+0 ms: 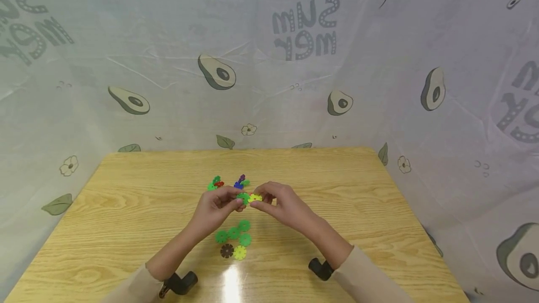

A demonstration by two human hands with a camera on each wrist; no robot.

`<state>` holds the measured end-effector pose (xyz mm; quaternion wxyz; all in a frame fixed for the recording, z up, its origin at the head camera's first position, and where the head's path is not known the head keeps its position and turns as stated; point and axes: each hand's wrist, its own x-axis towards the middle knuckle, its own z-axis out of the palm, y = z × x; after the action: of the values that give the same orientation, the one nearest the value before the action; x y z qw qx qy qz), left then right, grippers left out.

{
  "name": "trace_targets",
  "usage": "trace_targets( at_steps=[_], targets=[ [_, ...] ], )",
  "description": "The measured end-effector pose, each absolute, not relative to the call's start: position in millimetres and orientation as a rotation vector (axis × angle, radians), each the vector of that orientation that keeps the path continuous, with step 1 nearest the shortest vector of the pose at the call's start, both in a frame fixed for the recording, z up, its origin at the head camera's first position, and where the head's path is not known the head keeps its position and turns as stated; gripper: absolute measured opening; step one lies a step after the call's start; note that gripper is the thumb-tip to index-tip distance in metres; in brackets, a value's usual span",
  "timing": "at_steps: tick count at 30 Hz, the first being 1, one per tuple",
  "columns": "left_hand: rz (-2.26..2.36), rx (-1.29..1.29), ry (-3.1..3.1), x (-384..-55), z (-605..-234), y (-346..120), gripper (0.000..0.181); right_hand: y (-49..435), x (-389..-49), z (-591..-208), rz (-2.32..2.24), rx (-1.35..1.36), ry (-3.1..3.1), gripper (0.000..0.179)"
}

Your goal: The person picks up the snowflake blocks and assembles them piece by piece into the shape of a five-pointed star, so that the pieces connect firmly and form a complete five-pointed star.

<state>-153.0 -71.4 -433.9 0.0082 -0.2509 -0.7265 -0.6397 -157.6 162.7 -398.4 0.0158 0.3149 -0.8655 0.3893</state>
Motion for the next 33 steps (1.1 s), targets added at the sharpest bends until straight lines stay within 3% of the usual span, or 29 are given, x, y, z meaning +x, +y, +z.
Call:
trace_targets(
  at_steps=[33],
  targets=[
    [-1.838, -0.744, -2.402, -151, -426, -81, 0.015, 147, -158, -397, 1.241, 1.001, -2.709, 0.016]
  ],
)
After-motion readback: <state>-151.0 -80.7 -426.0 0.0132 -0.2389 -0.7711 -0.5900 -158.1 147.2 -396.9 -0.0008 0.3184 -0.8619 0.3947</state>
